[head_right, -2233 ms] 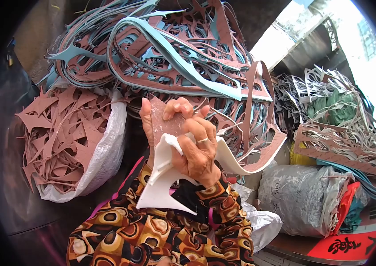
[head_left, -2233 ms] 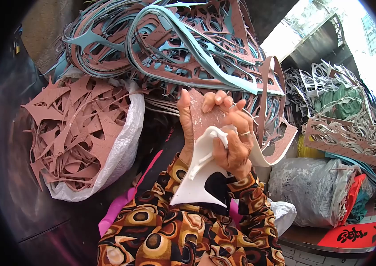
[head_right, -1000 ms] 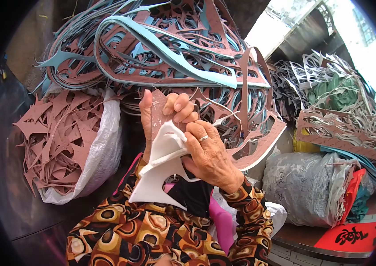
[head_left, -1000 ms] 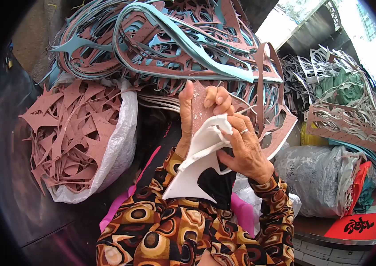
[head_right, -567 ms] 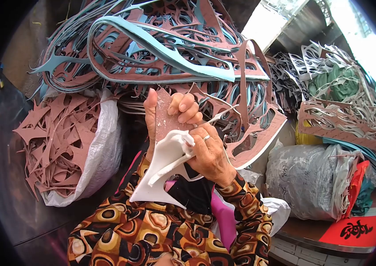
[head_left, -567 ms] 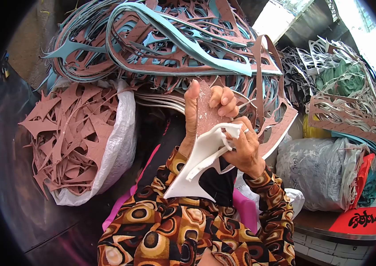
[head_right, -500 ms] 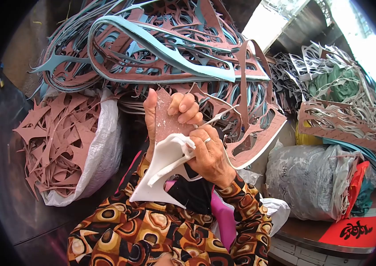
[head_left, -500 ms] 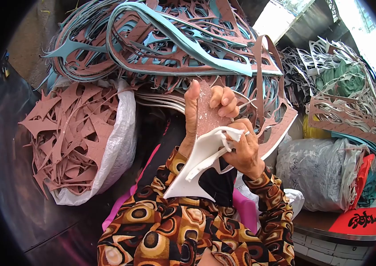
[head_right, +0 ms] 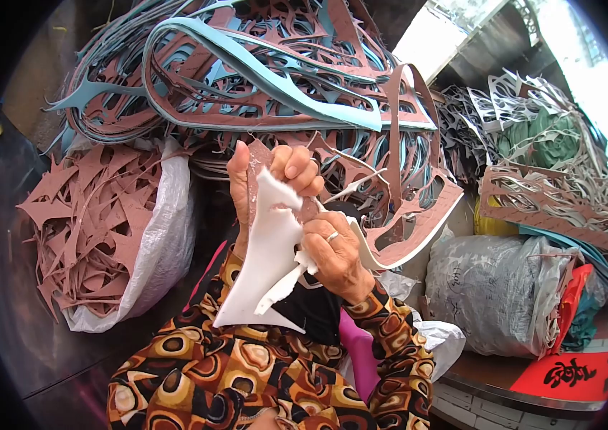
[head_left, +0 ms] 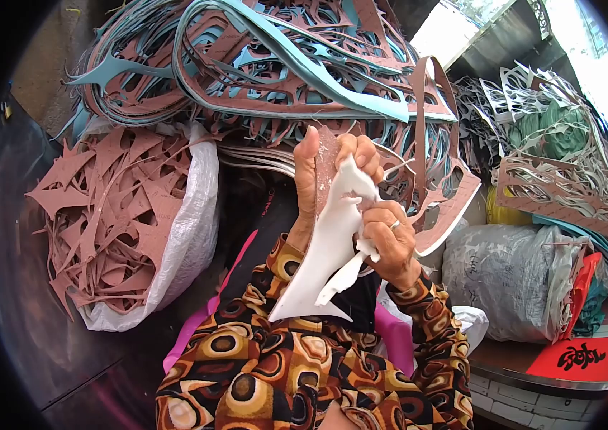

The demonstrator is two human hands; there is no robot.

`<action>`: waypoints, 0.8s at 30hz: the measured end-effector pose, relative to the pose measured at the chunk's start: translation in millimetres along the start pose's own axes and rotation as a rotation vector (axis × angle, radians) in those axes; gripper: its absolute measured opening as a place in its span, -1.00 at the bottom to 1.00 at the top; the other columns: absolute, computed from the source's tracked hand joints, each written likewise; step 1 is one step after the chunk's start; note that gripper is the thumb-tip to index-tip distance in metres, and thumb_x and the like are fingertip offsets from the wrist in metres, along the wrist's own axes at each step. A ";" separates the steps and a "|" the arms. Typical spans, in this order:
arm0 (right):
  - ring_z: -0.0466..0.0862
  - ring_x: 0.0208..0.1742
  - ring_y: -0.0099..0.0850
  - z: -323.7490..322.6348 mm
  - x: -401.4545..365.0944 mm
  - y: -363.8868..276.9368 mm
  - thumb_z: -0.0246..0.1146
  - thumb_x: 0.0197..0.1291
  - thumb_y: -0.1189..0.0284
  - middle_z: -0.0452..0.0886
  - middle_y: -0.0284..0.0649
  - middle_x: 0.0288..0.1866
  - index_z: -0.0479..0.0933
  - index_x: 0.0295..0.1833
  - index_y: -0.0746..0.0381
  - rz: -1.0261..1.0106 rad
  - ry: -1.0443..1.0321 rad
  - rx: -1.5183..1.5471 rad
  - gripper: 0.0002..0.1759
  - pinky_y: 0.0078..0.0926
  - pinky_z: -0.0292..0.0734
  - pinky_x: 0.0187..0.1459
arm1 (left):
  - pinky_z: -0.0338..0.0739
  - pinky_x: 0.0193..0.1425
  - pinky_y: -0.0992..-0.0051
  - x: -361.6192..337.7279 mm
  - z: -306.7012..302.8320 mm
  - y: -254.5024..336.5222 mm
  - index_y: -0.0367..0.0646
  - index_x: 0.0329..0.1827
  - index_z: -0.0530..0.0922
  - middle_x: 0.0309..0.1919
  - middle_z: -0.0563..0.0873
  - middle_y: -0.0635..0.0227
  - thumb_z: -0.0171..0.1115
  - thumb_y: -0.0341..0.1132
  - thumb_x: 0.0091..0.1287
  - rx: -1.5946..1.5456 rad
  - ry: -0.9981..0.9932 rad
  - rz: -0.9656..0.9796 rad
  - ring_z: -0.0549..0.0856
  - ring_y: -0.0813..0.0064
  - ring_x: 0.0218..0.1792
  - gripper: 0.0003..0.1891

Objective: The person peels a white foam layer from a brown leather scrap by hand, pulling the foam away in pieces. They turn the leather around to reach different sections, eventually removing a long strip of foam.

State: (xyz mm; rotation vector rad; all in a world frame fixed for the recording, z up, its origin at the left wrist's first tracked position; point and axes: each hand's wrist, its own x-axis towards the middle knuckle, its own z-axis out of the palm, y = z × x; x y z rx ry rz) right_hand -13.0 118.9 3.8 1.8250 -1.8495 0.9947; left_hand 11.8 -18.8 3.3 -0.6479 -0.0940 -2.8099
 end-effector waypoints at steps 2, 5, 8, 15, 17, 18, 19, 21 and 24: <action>0.52 -0.29 -0.18 5.4 2.9 -1.1 0.26 -0.32 0.58 0.49 -0.14 -0.36 0.40 -0.41 0.32 -0.015 0.062 -0.021 -0.75 -0.32 0.41 -0.29 | 0.17 -0.30 0.52 1.0 0.9 3.0 -0.08 -0.58 0.22 -0.48 0.32 0.41 -0.09 0.26 0.29 -0.034 -0.008 0.003 0.24 0.55 -0.46 -0.43; 0.52 -0.16 -0.11 7.2 14.2 -6.2 0.25 -0.28 0.59 0.48 -0.09 -0.21 0.41 -0.27 0.33 0.002 0.159 -0.174 -0.68 -0.24 0.42 -0.18 | 0.17 -0.30 0.51 1.5 0.9 8.9 -0.08 -0.59 0.21 -0.48 0.31 0.41 -0.08 0.26 0.29 -0.074 -0.013 0.013 0.23 0.55 -0.46 -0.43; 0.52 -0.15 -0.09 5.6 16.6 -2.3 0.28 -0.29 0.57 0.47 -0.09 -0.21 0.41 -0.25 0.33 0.021 0.058 -0.143 -0.64 -0.21 0.40 -0.12 | 0.17 -0.30 0.53 1.1 0.0 11.6 -0.07 -0.60 0.21 -0.48 0.32 0.41 -0.07 0.26 0.29 -0.035 0.001 0.031 0.24 0.56 -0.46 -0.43; 0.52 -0.27 -0.16 8.9 8.5 1.6 0.28 -0.34 0.60 0.47 -0.12 -0.32 0.39 -0.39 0.32 0.030 -0.025 -0.032 -0.72 -0.25 0.39 -0.25 | 0.16 -0.31 0.53 -0.6 -9.1 9.1 -0.04 -0.61 0.21 -0.50 0.29 0.44 -0.08 0.27 0.28 -0.007 0.103 0.036 0.24 0.56 -0.46 -0.44; 0.52 -0.27 -0.15 11.3 4.2 1.5 0.29 -0.37 0.64 0.48 -0.10 -0.33 0.39 -0.43 0.31 0.028 -0.022 -0.021 -0.72 -0.25 0.39 -0.28 | 0.16 -0.31 0.53 1.0 -11.3 9.5 -0.04 -0.61 0.21 -0.50 0.29 0.45 -0.08 0.27 0.28 -0.003 0.093 0.027 0.24 0.56 -0.46 -0.44; 0.52 -0.27 -0.14 12.9 2.8 1.1 0.29 -0.37 0.64 0.48 -0.11 -0.32 0.39 -0.44 0.31 0.018 0.032 -0.065 -0.73 -0.23 0.40 -0.27 | 0.16 -0.32 0.53 1.9 -12.1 9.8 -0.03 -0.61 0.22 -0.50 0.29 0.45 -0.08 0.27 0.28 0.012 0.086 0.016 0.23 0.56 -0.46 -0.44; 0.52 -0.27 -0.14 14.1 2.5 0.4 0.29 -0.37 0.63 0.48 -0.11 -0.32 0.38 -0.44 0.31 0.006 0.087 -0.110 -0.73 -0.21 0.40 -0.27 | 0.15 -0.32 0.53 3.1 -12.5 9.9 -0.03 -0.61 0.22 -0.50 0.29 0.45 -0.08 0.27 0.28 0.028 0.078 0.006 0.23 0.57 -0.46 -0.45; 0.53 -0.25 -0.12 13.6 5.3 -2.6 0.30 -0.37 0.60 0.50 -0.11 -0.29 0.38 -0.48 0.32 -0.019 0.115 -0.167 -0.74 -0.22 0.42 -0.27 | 0.15 -0.34 0.53 3.7 -11.2 8.4 -0.04 -0.61 0.22 -0.51 0.28 0.46 -0.08 0.27 0.28 0.009 0.089 -0.003 0.24 0.57 -0.46 -0.44; 0.56 -0.25 -0.14 11.6 8.4 -4.3 0.27 -0.39 0.60 0.51 -0.09 -0.25 0.37 -0.51 0.33 -0.036 0.076 -0.129 -0.77 -0.27 0.46 -0.31 | 0.17 -0.35 0.55 4.3 -15.1 8.2 -0.05 -0.61 0.23 -0.50 0.31 0.44 -0.04 0.24 0.27 -0.037 0.098 0.011 0.27 0.58 -0.47 -0.45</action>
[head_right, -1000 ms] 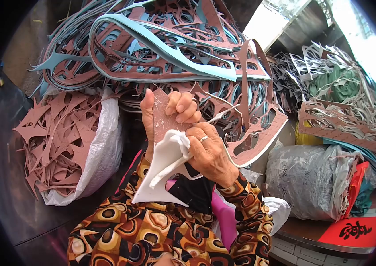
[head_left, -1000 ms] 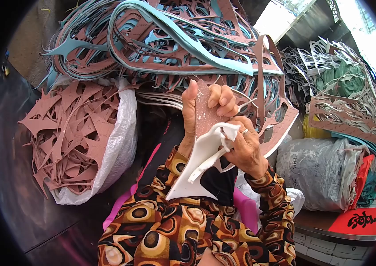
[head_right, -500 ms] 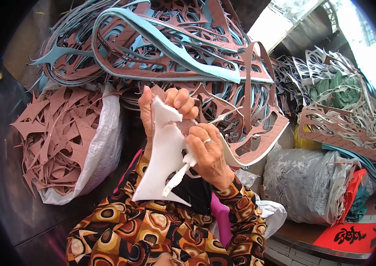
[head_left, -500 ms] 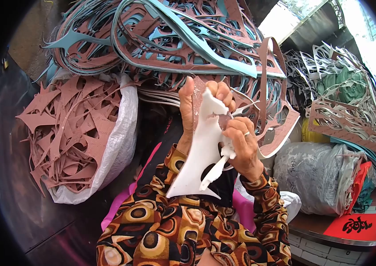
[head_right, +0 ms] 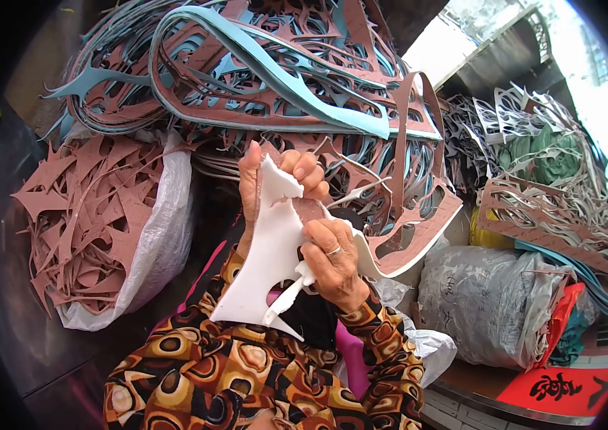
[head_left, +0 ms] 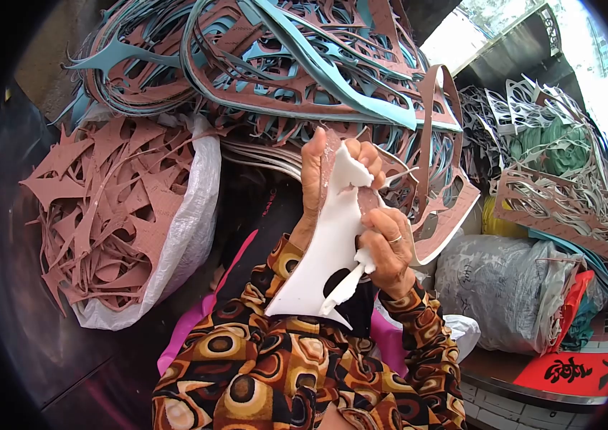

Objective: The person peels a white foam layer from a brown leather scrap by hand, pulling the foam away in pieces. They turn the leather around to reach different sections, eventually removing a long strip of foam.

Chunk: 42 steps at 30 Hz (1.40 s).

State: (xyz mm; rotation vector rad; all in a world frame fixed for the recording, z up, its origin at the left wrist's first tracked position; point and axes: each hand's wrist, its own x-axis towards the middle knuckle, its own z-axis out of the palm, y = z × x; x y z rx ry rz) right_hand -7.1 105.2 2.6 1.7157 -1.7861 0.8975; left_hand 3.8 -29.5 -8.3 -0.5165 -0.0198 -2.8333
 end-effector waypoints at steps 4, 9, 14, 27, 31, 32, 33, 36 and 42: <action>0.55 -0.29 -0.15 5.1 3.3 2.3 0.26 -0.36 0.60 0.50 -0.11 -0.30 0.35 -0.50 0.33 0.044 -0.001 0.038 -0.77 -0.29 0.45 -0.31 | 0.19 -0.36 0.55 0.3 -5.3 4.9 -0.06 -0.61 0.29 -0.52 0.32 0.44 -0.01 0.20 0.27 -0.050 0.108 0.014 0.30 0.57 -0.47 -0.48; 0.54 -0.32 -0.17 6.5 -2.7 4.5 0.26 -0.38 0.60 0.49 -0.14 -0.33 0.34 -0.50 0.31 0.039 -0.020 0.077 -0.76 -0.31 0.42 -0.33 | 0.18 -0.37 0.54 0.8 -7.5 2.7 -0.06 -0.60 0.31 -0.53 0.33 0.44 -0.02 0.20 0.27 -0.010 0.127 -0.002 0.30 0.57 -0.48 -0.49; 0.54 -0.32 -0.20 -6.2 -12.6 15.7 0.28 -0.36 0.57 0.49 -0.18 -0.40 0.35 -0.49 0.28 -0.019 -0.161 0.252 -0.75 -0.32 0.42 -0.33 | 0.17 -0.37 0.52 1.9 -21.2 -3.7 -0.06 -0.61 0.30 -0.52 0.34 0.43 -0.03 0.19 0.27 -0.120 0.118 -0.074 0.29 0.57 -0.49 -0.48; 0.53 -0.07 0.00 -7.2 -15.7 22.6 0.33 -0.25 0.57 0.49 0.01 -0.10 0.47 -0.20 0.40 0.067 -0.074 -0.035 -0.62 -0.17 0.48 -0.05 | 0.13 -0.37 0.54 3.6 -18.2 -2.2 -0.08 -0.61 0.32 -0.52 0.34 0.43 -0.03 0.20 0.27 -0.116 0.035 -0.080 0.26 0.57 -0.50 -0.47; 0.53 -0.19 -0.06 -7.0 -14.1 22.0 0.35 -0.33 0.57 0.48 -0.05 -0.25 0.44 -0.33 0.39 0.111 -0.088 0.047 -0.66 -0.24 0.48 -0.19 | 0.15 -0.37 0.54 -1.0 -14.8 -9.1 -0.06 -0.61 0.31 -0.52 0.35 0.44 -0.04 0.19 0.28 -0.082 0.076 -0.041 0.28 0.57 -0.50 -0.48; 0.53 -0.24 -0.09 -6.9 -13.6 21.9 0.35 -0.35 0.57 0.47 -0.08 -0.31 0.42 -0.38 0.38 0.144 -0.090 0.103 -0.68 -0.27 0.48 -0.25 | 0.15 -0.37 0.54 -1.7 -15.5 -11.1 -0.06 -0.61 0.31 -0.52 0.35 0.44 -0.04 0.19 0.28 -0.083 0.075 -0.044 0.28 0.57 -0.50 -0.48; 0.53 -0.24 -0.09 -6.7 -14.6 21.4 0.35 -0.35 0.57 0.47 -0.08 -0.31 0.42 -0.38 0.38 0.144 -0.091 0.100 -0.68 -0.27 0.48 -0.25 | 0.19 -0.39 0.51 -2.1 -17.3 -13.3 -0.09 -0.58 0.35 -0.53 0.37 0.41 -0.03 0.19 0.27 -0.126 0.088 -0.049 0.31 0.52 -0.51 -0.48; 0.51 -0.42 -0.17 -5.0 -28.7 19.3 0.36 -0.36 0.60 0.44 -0.14 -0.46 0.37 -0.50 0.33 0.177 -0.010 0.166 -0.71 -0.34 0.43 -0.42 | 0.22 -0.41 0.49 -1.6 -18.5 -17.9 -0.11 -0.57 0.39 -0.54 0.40 0.37 -0.03 0.19 0.27 -0.169 0.074 -0.044 0.34 0.48 -0.52 -0.48; 0.53 -0.28 -0.13 2.2 -29.7 12.0 0.35 -0.33 0.65 0.48 -0.11 -0.35 0.41 -0.38 0.33 0.218 0.102 0.039 -0.69 -0.28 0.46 -0.26 | 0.16 -0.37 0.53 3.4 -17.2 -8.6 -0.05 -0.63 0.29 -0.53 0.33 0.45 -0.01 0.20 0.25 -0.086 0.009 -0.062 0.28 0.57 -0.51 -0.49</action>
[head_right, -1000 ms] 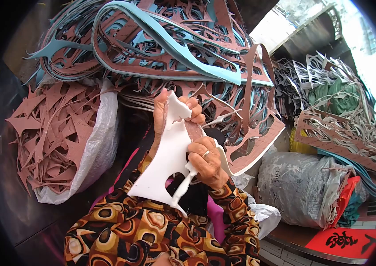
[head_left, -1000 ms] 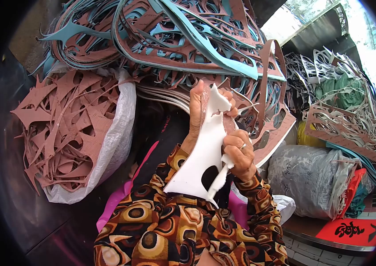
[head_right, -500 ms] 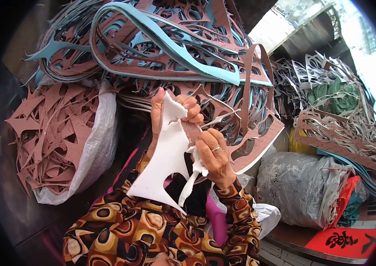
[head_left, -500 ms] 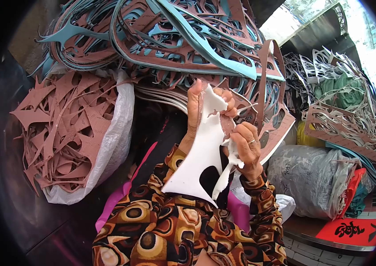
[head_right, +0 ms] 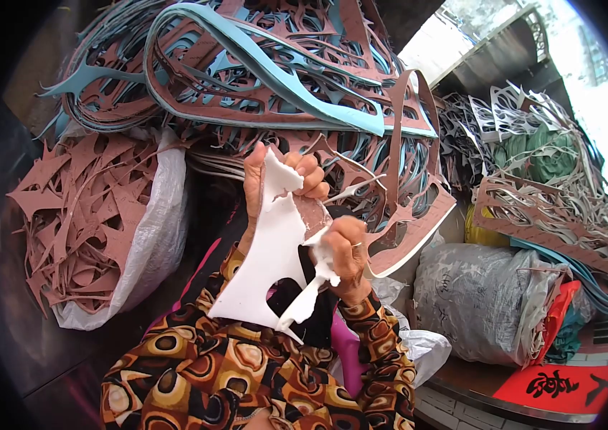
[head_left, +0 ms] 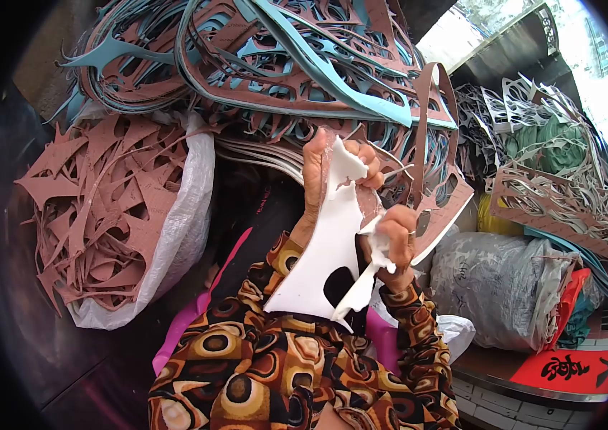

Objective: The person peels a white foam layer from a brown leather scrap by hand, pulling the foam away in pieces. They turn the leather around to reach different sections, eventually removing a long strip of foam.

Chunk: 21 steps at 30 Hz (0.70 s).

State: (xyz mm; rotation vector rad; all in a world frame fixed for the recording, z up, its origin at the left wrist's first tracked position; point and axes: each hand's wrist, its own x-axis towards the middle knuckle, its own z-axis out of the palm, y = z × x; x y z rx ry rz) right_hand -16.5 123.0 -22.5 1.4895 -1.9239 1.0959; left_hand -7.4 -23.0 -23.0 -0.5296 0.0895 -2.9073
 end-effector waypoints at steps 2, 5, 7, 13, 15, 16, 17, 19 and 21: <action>0.51 -0.11 -0.09 -0.6 8.2 -3.8 0.33 -0.31 0.65 0.49 -0.08 -0.22 0.45 -0.27 0.34 -0.018 0.025 -0.084 -0.65 -0.21 0.44 -0.08 | 0.15 -0.38 0.53 -0.5 1.7 2.8 -0.05 -0.63 0.30 -0.54 0.33 0.45 0.00 0.19 0.25 0.011 -0.020 0.008 0.27 0.58 -0.52 -0.49; 0.52 -0.11 -0.07 -4.5 10.0 -0.5 0.29 -0.30 0.64 0.50 -0.07 -0.21 0.46 -0.26 0.35 -0.074 -0.093 -0.051 -0.66 -0.23 0.45 -0.10 | 0.14 -0.39 0.55 -0.6 2.6 5.7 -0.08 -0.61 0.34 -0.54 0.33 0.45 0.01 0.19 0.25 -0.010 -0.009 0.031 0.26 0.59 -0.53 -0.49; 0.53 -0.19 -0.11 -1.8 13.0 -1.4 0.27 -0.29 0.63 0.50 -0.10 -0.29 0.43 -0.33 0.35 -0.119 -0.075 -0.086 -0.72 -0.26 0.46 -0.15 | 0.14 -0.39 0.55 -1.1 2.0 5.6 -0.10 -0.60 0.36 -0.52 0.33 0.45 0.01 0.18 0.26 -0.004 -0.008 0.037 0.26 0.59 -0.53 -0.48; 0.47 -0.49 -0.28 -3.6 8.3 6.7 0.28 -0.39 0.73 0.40 -0.21 -0.56 0.27 -0.56 0.26 -0.071 -0.183 0.035 -0.69 -0.43 0.35 -0.46 | 0.16 -0.38 0.53 -2.1 -13.7 2.0 -0.15 -0.58 0.40 -0.50 0.34 0.41 0.00 0.17 0.27 -0.082 0.006 0.021 0.27 0.56 -0.52 -0.47; 0.39 -0.50 -0.27 -0.9 4.6 7.9 0.27 -0.31 0.65 0.37 -0.21 -0.56 0.31 -0.54 0.28 -0.057 -0.140 0.078 -0.76 -0.37 0.26 -0.46 | 0.16 -0.37 0.51 -0.9 -16.3 1.1 -0.15 -0.57 0.41 -0.54 0.33 0.42 0.00 0.18 0.25 -0.064 0.058 0.012 0.27 0.55 -0.52 -0.48; 0.38 -0.51 -0.27 -3.1 5.0 8.1 0.28 -0.32 0.65 0.34 -0.22 -0.57 0.30 -0.55 0.26 -0.045 -0.167 0.113 -0.75 -0.38 0.25 -0.46 | 0.16 -0.37 0.51 -0.3 -22.0 0.8 -0.15 -0.57 0.41 -0.54 0.33 0.42 0.00 0.18 0.25 -0.063 0.059 0.014 0.27 0.55 -0.52 -0.48; 0.37 -0.52 -0.27 -5.7 4.9 8.9 0.28 -0.32 0.65 0.32 -0.24 -0.59 0.28 -0.57 0.25 -0.031 -0.191 0.147 -0.73 -0.39 0.25 -0.47 | 0.15 -0.36 0.50 0.2 -31.0 0.4 -0.14 -0.57 0.41 -0.55 0.32 0.43 0.01 0.18 0.24 -0.086 0.031 -0.020 0.27 0.54 -0.52 -0.48; 0.35 -0.53 -0.28 -11.9 7.5 15.5 0.30 -0.34 0.64 0.28 -0.25 -0.60 0.25 -0.58 0.23 -0.023 -0.251 0.169 -0.69 -0.38 0.23 -0.48 | 0.15 -0.36 0.50 1.0 -38.6 -1.7 -0.14 -0.57 0.41 -0.57 0.31 0.44 0.01 0.18 0.23 -0.111 0.007 -0.058 0.27 0.54 -0.52 -0.48; 0.34 -0.54 -0.27 -18.8 8.4 17.7 0.32 -0.35 0.63 0.26 -0.26 -0.61 0.24 -0.58 0.21 0.007 -0.376 0.217 -0.67 -0.37 0.22 -0.48 | 0.14 -0.36 0.50 0.0 -42.8 -7.0 -0.13 -0.58 0.40 -0.61 0.30 0.46 0.01 0.18 0.22 -0.132 0.073 -0.073 0.27 0.53 -0.53 -0.48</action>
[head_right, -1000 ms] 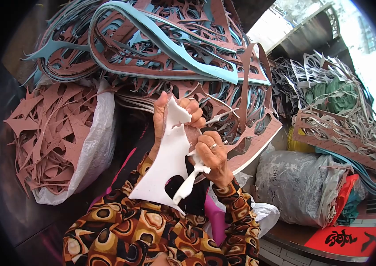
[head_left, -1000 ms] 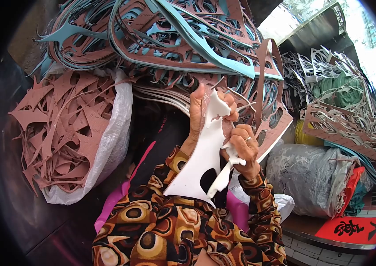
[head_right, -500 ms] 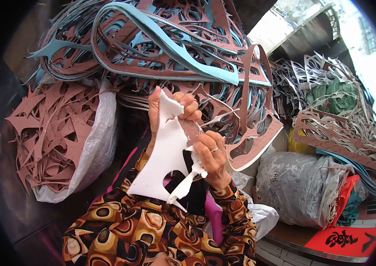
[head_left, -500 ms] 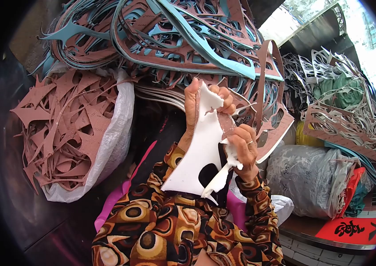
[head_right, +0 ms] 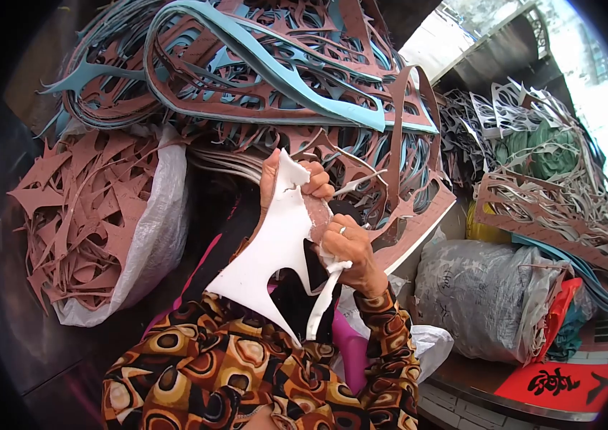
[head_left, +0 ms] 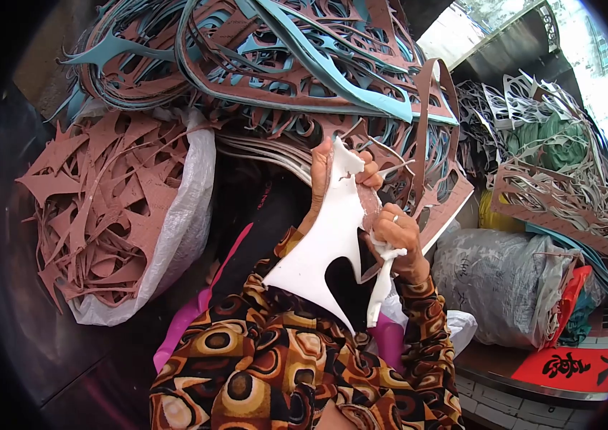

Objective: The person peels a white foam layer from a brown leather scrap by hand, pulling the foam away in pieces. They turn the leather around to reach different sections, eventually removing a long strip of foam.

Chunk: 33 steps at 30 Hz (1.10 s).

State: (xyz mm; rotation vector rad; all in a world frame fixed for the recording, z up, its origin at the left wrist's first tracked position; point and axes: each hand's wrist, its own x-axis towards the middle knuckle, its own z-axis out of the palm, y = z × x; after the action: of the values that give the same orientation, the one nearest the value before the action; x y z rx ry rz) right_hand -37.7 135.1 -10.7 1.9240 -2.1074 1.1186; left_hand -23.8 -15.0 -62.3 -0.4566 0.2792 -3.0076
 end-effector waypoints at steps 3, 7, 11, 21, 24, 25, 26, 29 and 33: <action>0.36 -0.52 -0.28 -4.4 -7.6 3.3 0.34 -0.37 0.62 0.29 -0.27 -0.59 0.24 -0.56 0.20 -0.015 -0.010 0.070 -0.65 -0.38 0.21 -0.47 | 0.16 -0.39 0.48 0.9 -1.7 -4.9 -0.16 -0.59 0.40 -0.60 0.29 0.44 -0.02 0.19 0.23 -0.046 0.034 -0.022 0.27 0.51 -0.56 -0.46; 0.47 -0.39 -0.23 4.0 -15.0 -2.5 0.36 -0.37 0.61 0.40 -0.23 -0.48 0.33 -0.48 0.24 0.087 0.140 -0.068 -0.67 -0.36 0.35 -0.36 | 0.14 -0.37 0.50 4.6 5.5 -1.7 -0.12 -0.61 0.37 -0.61 0.28 0.46 0.01 0.16 0.22 -0.008 0.039 -0.018 0.25 0.55 -0.54 -0.49; 0.53 -0.28 -0.17 7.9 -9.3 -6.6 0.32 -0.28 0.66 0.49 -0.16 -0.36 0.38 -0.36 0.27 0.123 0.240 -0.145 -0.69 -0.34 0.45 -0.24 | 0.13 -0.38 0.51 4.3 18.0 5.3 -0.15 -0.58 0.35 -0.61 0.27 0.46 0.02 0.17 0.21 0.042 -0.032 -0.009 0.26 0.56 -0.54 -0.48; 0.52 -0.35 -0.31 0.6 -19.6 4.4 0.39 -0.25 0.58 0.48 -0.28 -0.46 0.34 -0.52 0.20 -0.004 0.086 0.038 -0.70 -0.42 0.32 -0.34 | 0.14 -0.40 0.47 0.9 18.0 0.9 -0.12 -0.54 0.33 -0.62 0.25 0.45 0.01 0.19 0.21 0.061 0.104 0.041 0.25 0.53 -0.57 -0.49; 0.53 -0.31 -0.29 -8.4 -21.5 2.8 0.39 -0.26 0.56 0.49 -0.28 -0.42 0.38 -0.49 0.20 -0.003 0.111 0.030 -0.72 -0.39 0.37 -0.29 | 0.13 -0.39 0.47 6.8 20.9 0.3 -0.11 -0.56 0.33 -0.62 0.25 0.45 0.02 0.16 0.21 0.019 0.066 0.023 0.25 0.52 -0.57 -0.51; 0.56 -0.21 -0.22 -8.8 -19.8 0.9 0.39 -0.25 0.56 0.53 -0.22 -0.30 0.45 -0.39 0.23 -0.008 0.125 -0.081 -0.73 -0.33 0.44 -0.17 | 0.13 -0.36 0.51 7.8 23.5 1.2 -0.11 -0.61 0.29 -0.61 0.24 0.48 0.06 0.14 0.20 0.073 -0.011 0.028 0.25 0.57 -0.54 -0.51; 0.56 -0.21 -0.22 -8.1 -17.6 -1.0 0.39 -0.25 0.56 0.53 -0.22 -0.30 0.45 -0.39 0.23 -0.007 0.125 -0.082 -0.73 -0.33 0.44 -0.17 | 0.13 -0.36 0.51 8.0 25.4 2.7 -0.11 -0.61 0.29 -0.61 0.24 0.48 0.06 0.14 0.20 0.073 -0.012 0.028 0.25 0.57 -0.54 -0.51; 0.55 -0.04 -0.12 -7.8 -6.9 -7.2 0.33 -0.24 0.60 0.53 -0.10 -0.10 0.48 -0.20 0.33 0.041 0.239 -0.311 -0.64 -0.25 0.47 -0.04 | 0.13 -0.36 0.52 7.0 34.0 6.7 -0.13 -0.64 0.34 -0.60 0.28 0.46 0.07 0.13 0.21 0.062 -0.165 0.039 0.25 0.57 -0.54 -0.49; 0.56 -0.12 -0.10 -1.5 -1.0 -4.5 0.28 -0.28 0.61 0.53 -0.08 -0.19 0.47 -0.26 0.36 -0.087 0.256 -0.394 -0.68 -0.30 0.49 -0.11 | 0.13 -0.36 0.54 0.5 52.0 16.4 -0.13 -0.63 0.37 -0.55 0.38 0.42 0.07 0.13 0.22 0.136 -0.160 0.148 0.25 0.59 -0.54 -0.50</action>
State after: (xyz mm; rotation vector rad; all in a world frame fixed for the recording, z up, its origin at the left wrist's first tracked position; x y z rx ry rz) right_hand -34.1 137.0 -8.1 1.5837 -1.9119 0.8063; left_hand -7.6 -39.8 -16.5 -0.6290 0.0915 -2.8033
